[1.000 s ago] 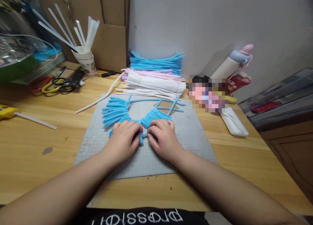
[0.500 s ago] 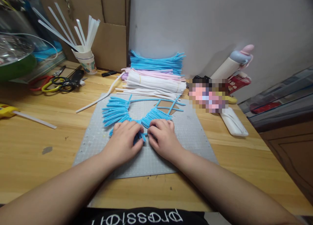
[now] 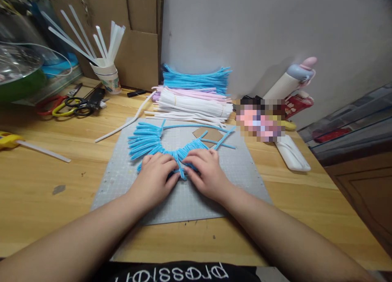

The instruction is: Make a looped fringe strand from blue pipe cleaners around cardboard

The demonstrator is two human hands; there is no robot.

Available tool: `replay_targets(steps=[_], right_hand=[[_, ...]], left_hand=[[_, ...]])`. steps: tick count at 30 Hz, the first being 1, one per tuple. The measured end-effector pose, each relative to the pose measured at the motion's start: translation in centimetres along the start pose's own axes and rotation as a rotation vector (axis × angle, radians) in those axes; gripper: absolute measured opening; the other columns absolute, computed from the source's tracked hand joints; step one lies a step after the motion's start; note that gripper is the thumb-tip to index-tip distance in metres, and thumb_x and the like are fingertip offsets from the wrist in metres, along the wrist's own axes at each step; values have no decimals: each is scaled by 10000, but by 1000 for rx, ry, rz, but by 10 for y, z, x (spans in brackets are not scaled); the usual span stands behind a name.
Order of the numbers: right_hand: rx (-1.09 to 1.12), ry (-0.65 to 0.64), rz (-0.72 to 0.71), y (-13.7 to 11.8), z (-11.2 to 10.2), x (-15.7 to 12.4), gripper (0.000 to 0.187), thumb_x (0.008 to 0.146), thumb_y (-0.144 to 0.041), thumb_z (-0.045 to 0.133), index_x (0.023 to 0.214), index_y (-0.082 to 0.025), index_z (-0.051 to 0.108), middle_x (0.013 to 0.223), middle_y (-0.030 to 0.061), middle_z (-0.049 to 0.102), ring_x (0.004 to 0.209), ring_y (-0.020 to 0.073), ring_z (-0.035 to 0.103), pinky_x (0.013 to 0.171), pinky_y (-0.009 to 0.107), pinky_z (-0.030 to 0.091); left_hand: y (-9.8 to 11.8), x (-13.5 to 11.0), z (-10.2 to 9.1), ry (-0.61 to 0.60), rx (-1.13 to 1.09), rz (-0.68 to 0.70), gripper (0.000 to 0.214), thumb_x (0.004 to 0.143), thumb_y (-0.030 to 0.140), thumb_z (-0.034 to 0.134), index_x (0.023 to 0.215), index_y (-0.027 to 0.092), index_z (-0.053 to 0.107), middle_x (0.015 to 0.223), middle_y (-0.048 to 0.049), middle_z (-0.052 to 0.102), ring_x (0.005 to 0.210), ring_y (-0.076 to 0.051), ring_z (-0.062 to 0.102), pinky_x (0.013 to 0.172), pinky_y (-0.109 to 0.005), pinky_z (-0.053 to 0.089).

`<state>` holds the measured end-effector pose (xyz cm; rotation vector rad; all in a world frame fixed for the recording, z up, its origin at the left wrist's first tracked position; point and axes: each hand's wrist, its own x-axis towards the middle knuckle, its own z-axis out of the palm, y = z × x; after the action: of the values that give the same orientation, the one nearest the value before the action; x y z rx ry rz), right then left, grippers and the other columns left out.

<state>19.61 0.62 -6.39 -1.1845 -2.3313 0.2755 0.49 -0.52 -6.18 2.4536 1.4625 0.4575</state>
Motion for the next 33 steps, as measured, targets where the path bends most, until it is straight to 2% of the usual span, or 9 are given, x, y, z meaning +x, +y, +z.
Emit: replay_targets(steps=[3, 6, 10, 13, 20, 24, 27, 30, 33], right_hand=[[-90, 180, 106, 37, -29, 4, 196, 910, -294, 477, 1023, -221, 620, 1110, 83, 650, 1112, 239, 548, 960, 423, 292], [-353, 343, 327, 98, -57, -1, 266, 902, -277, 403, 1034, -202, 621, 1207, 117, 617, 1177, 275, 518, 999, 501, 255], [-571, 200, 619, 162, -65, -14, 392, 861, -190, 325, 1153, -185, 587, 1348, 155, 531, 1372, 314, 302, 1032, 645, 89], [-557, 88, 705, 177, -55, -19, 377, 862, -205, 345, 1170, -177, 561, 1424, 151, 454, 1398, 318, 257, 1024, 722, 47], [-550, 71, 780, 181, -51, -19, 354, 876, -217, 331, 1143, -171, 560, 1521, 135, 311, 1423, 306, 202, 1034, 739, -2], [-527, 202, 691, 157, -53, -12, 328, 853, -186, 372, 1125, -170, 554, 1522, 135, 307, 1423, 312, 197, 1049, 710, -8], [-384, 275, 452, 100, -46, -4, 255, 878, -226, 410, 1078, -184, 563, 1428, 135, 449, 1373, 278, 313, 1107, 603, 63], [-106, 58, 139, 28, -27, 0, 192, 911, -270, 440, 994, -214, 604, 1264, 92, 591, 1231, 228, 479, 1088, 487, 217], [-2, -152, 61, -22, -7, 1, 220, 913, -283, 487, 1087, -215, 603, 1242, 83, 602, 1166, 240, 505, 1001, 460, 307]], left_hand=[[1, -1, -2, -16, 9, 9, 172, 907, 311, 488, 836, 223, 617, 931, -28, 639, 915, -234, 518, 773, -402, 305], [1, -1, -3, -28, 10, 15, 223, 933, 318, 442, 839, 223, 622, 926, -28, 635, 904, -227, 514, 760, -394, 302], [1, -1, -2, -28, 5, 11, 211, 932, 312, 449, 839, 223, 617, 926, -22, 628, 904, -224, 511, 769, -394, 299], [0, -2, -2, -27, 11, 10, 185, 924, 308, 466, 852, 224, 614, 937, -19, 623, 912, -227, 509, 769, -394, 301], [0, -2, -2, -35, 5, 7, 149, 909, 293, 487, 872, 223, 613, 955, -22, 623, 923, -235, 513, 771, -399, 305], [1, -2, -3, -38, 8, 4, 150, 908, 296, 487, 877, 219, 613, 958, -29, 625, 926, -238, 513, 766, -398, 308], [1, -2, -3, -32, -1, 1, 178, 918, 306, 472, 868, 219, 619, 952, -29, 630, 921, -236, 516, 769, -399, 309], [0, -3, -1, -5, -16, 3, 197, 919, 311, 476, 848, 225, 639, 936, -19, 640, 912, -228, 525, 778, -400, 311], [-2, -3, 1, 41, -36, 2, 162, 893, 272, 524, 831, 227, 668, 934, -7, 662, 911, -216, 544, 797, -396, 315]])
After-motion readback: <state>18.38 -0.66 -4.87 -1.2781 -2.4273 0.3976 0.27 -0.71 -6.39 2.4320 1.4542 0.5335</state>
